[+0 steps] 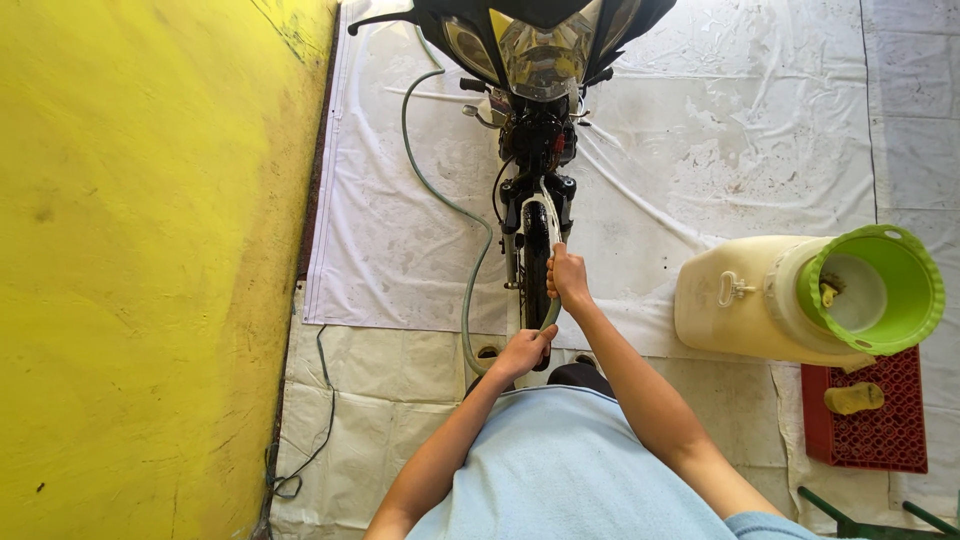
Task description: The person uses a hose to spray water on a black motorcycle, focusing on the front wheel, forks, and handlebars. The person moves around the motorcycle to rinse different parts, including the front tire, engine area, and dashboard.
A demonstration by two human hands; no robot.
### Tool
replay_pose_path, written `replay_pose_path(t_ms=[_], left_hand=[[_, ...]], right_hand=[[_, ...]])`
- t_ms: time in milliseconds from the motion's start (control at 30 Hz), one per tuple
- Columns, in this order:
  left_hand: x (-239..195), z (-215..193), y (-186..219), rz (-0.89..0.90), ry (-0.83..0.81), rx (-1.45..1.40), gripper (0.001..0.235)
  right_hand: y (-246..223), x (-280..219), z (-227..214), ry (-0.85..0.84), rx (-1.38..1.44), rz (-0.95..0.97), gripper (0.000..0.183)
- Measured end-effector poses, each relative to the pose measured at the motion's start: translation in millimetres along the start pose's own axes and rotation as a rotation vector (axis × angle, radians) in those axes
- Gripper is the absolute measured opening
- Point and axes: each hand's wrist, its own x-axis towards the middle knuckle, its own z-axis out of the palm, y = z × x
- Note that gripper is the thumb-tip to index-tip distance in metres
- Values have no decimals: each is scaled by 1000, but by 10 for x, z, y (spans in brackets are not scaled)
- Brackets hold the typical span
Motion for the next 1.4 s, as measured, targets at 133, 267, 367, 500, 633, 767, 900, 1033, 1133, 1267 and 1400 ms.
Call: replay_pose_path(t_ms=[133,267,367,500,633,767,900,1033,1133,1267,1400], left_hand=[[70,-64,128,12,36,-7,72],[169,-120,247,46,75,2,71],[220,-141,258,58,78,15,71],[231,-166,291,80,61,-18,71],[276,-176,274,86,66,-27,71],[200,-106,99,52,37,4,72],[117,13,-135,-26,-54,55,71],[-3,13,-15,-47,-90,104,73],[-75,23,97,-64,-93,148,73],[-83,40,70,-105,-115,198,70],[-62,79,-20,-119,-136,228,70]], right_hand=[[-203,10,81,-29,5,-56,42],[-421,16,148,-33,9,-96,41],[-461,38,170,-33,18,-101,40],[-518,32,184,-30,-9,-105,41],[-527,62,197,-14,2,-109,39],[-199,130,100,23,-17,-47,42],[175,130,-113,63,4,50,46],[283,114,-252,120,52,95,41],[288,94,-323,110,76,118,40],[425,141,-393,130,83,154,39],[534,164,-418,151,70,166,40]])
